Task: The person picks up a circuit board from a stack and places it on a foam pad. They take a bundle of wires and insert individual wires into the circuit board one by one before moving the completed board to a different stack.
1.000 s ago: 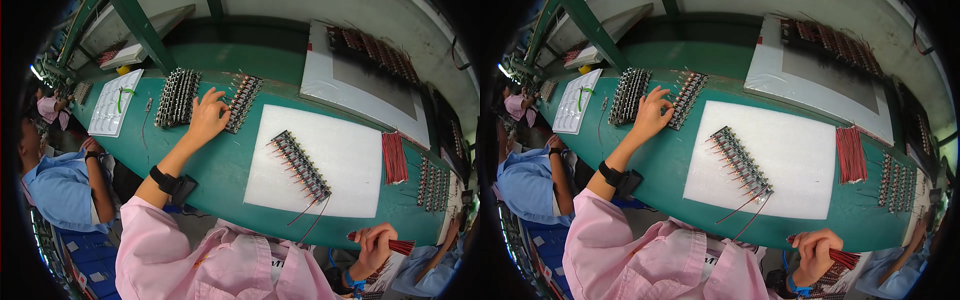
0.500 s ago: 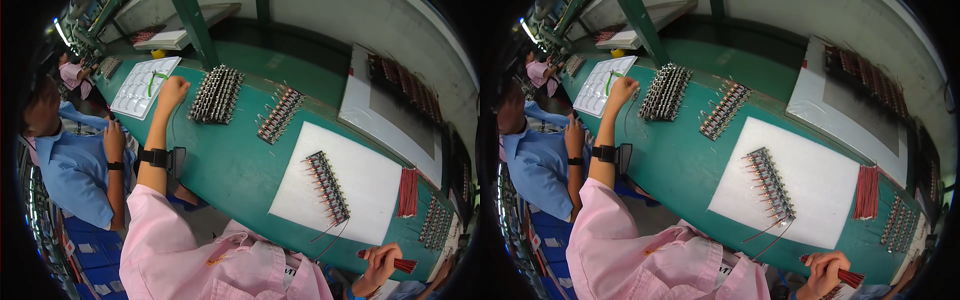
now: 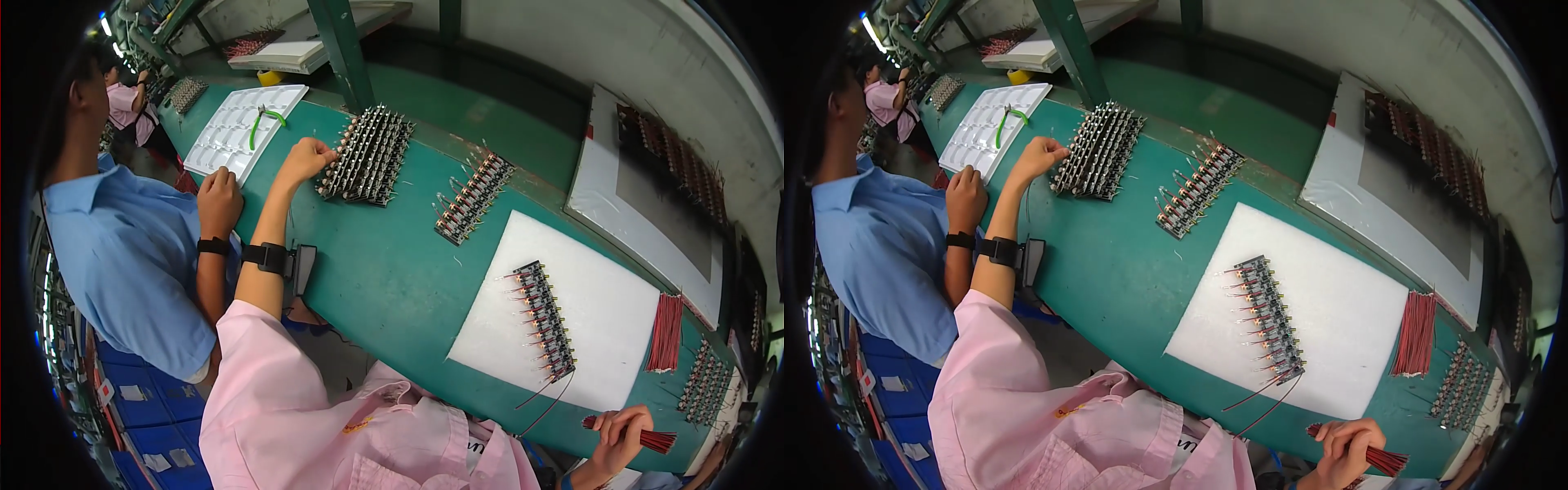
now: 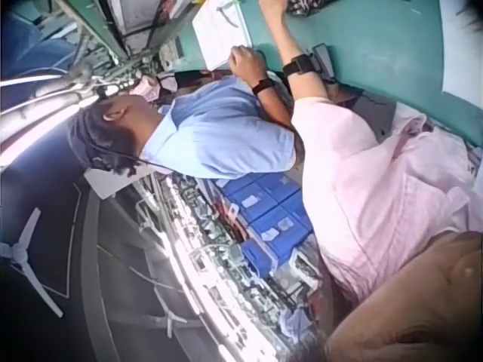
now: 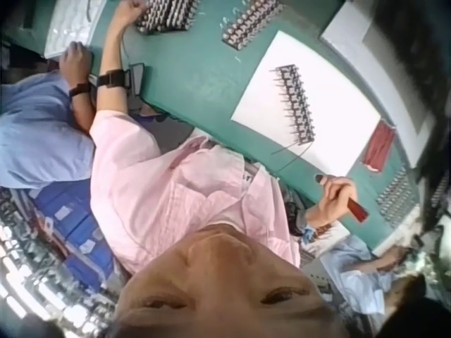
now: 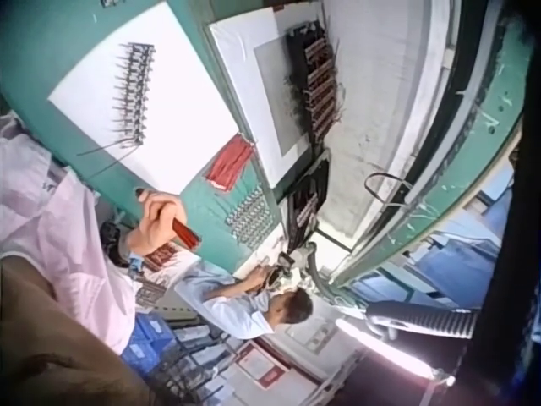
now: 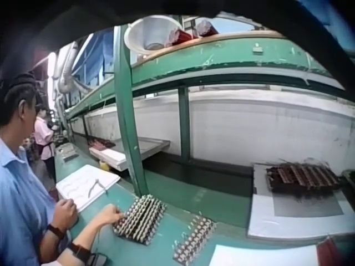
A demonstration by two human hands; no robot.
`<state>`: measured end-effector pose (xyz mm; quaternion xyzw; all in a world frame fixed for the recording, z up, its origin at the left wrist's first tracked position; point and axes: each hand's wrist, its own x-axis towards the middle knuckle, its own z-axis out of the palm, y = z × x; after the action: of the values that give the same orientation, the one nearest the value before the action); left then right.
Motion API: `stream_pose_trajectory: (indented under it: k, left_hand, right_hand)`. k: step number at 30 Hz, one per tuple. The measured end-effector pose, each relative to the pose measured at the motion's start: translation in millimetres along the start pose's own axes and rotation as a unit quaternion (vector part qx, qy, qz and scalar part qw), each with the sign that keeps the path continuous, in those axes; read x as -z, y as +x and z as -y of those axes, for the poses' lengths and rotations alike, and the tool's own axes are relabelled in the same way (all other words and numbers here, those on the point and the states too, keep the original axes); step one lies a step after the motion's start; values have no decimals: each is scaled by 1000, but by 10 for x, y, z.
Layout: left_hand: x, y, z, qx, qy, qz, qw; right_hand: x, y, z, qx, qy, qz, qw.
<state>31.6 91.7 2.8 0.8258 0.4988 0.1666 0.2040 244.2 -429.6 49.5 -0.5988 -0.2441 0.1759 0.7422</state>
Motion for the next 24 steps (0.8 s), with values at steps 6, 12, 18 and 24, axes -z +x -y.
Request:
stream_pose_trajectory:
  k: [6, 12, 18, 24]
  left_hand:
    - [-30, 83, 97, -5, -35, -8, 999]
    - [54, 68, 8, 8, -31, -48, 998]
    - [207, -14, -265, -6, 1, -89, 996]
    - [188, -131, -1335, -128, 27, -54, 990]
  right_hand:
    - [76, -1, -22, -11, 16, 33, 999]
    - [111, -26, -38, -8, 29, 36, 999]
    - [156, -74, -32, -15, 49, 46, 998]
    - [136, -48, -11, -18, 63, 32, 997]
